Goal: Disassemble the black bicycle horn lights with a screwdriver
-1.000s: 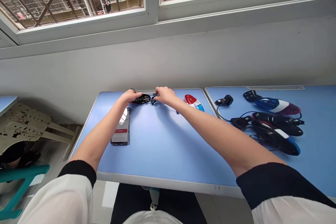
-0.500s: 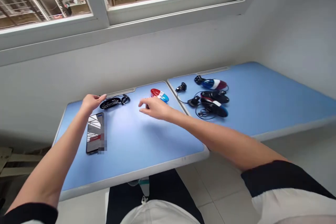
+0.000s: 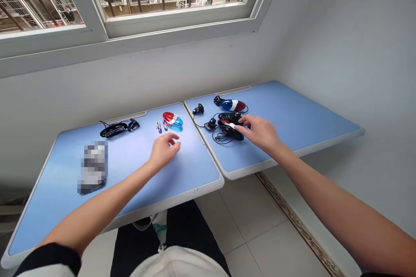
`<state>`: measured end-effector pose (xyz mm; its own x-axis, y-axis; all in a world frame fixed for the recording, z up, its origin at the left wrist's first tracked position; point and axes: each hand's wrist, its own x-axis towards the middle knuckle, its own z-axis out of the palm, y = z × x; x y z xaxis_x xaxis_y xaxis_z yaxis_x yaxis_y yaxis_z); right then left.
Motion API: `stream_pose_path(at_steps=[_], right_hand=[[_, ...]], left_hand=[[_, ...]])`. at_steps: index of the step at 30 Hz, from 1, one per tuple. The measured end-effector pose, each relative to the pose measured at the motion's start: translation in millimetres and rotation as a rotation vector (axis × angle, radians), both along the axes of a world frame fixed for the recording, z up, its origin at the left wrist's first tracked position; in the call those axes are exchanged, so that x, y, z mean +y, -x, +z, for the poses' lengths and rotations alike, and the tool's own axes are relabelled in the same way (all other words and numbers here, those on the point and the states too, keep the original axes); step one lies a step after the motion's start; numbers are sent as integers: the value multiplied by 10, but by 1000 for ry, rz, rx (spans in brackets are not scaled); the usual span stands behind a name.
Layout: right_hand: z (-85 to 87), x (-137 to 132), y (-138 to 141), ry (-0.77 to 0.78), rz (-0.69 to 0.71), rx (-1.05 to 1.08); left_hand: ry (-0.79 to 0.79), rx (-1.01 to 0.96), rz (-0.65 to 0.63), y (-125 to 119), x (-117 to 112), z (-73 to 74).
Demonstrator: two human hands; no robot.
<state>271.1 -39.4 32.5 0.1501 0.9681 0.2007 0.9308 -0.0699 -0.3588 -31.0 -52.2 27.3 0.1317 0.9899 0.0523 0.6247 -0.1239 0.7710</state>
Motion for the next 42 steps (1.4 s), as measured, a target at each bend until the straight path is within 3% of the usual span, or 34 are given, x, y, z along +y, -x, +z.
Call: stream_pose_path(at_steps=[3, 6, 10, 13, 17, 20, 25, 28, 30, 37, 39, 42], right_hand=[[-82, 36, -101, 125, 35, 60], [-169, 12, -108, 116, 49, 70], [-237, -29, -94, 107, 13, 54], [-236, -29, -77, 107, 6, 105], [-209, -26, -79, 51, 9, 258], [-197, -108, -128, 126, -62, 534], [-168, -450, -171, 476, -136, 1209], [-113, -674, -50, 595, -167, 1424], [-70, -795, 110, 654, -142, 1497], [-109, -939, 947, 859, 60, 1706], [-179, -921, 1169, 907, 83, 1685], [-270, -892, 1416, 978, 118, 1564]], left_hand=[[-72, 172, -135, -460, 211, -64], [-203, 385, -114, -743, 604, -87], [-237, 423, -118, -988, 1029, -21], [-259, 403, -91, -1182, 1029, 46], [-272, 269, -104, -1315, 637, 36], [-151, 150, -146, -1223, 263, -33], [215, -49, -236, -867, -201, -115], [523, -222, -282, -680, -363, -104], [603, -325, -291, -582, -439, -73], [486, -514, -277, -100, -635, -30], [431, -488, -220, 123, -666, -60], [275, -298, -171, 428, -671, -58]])
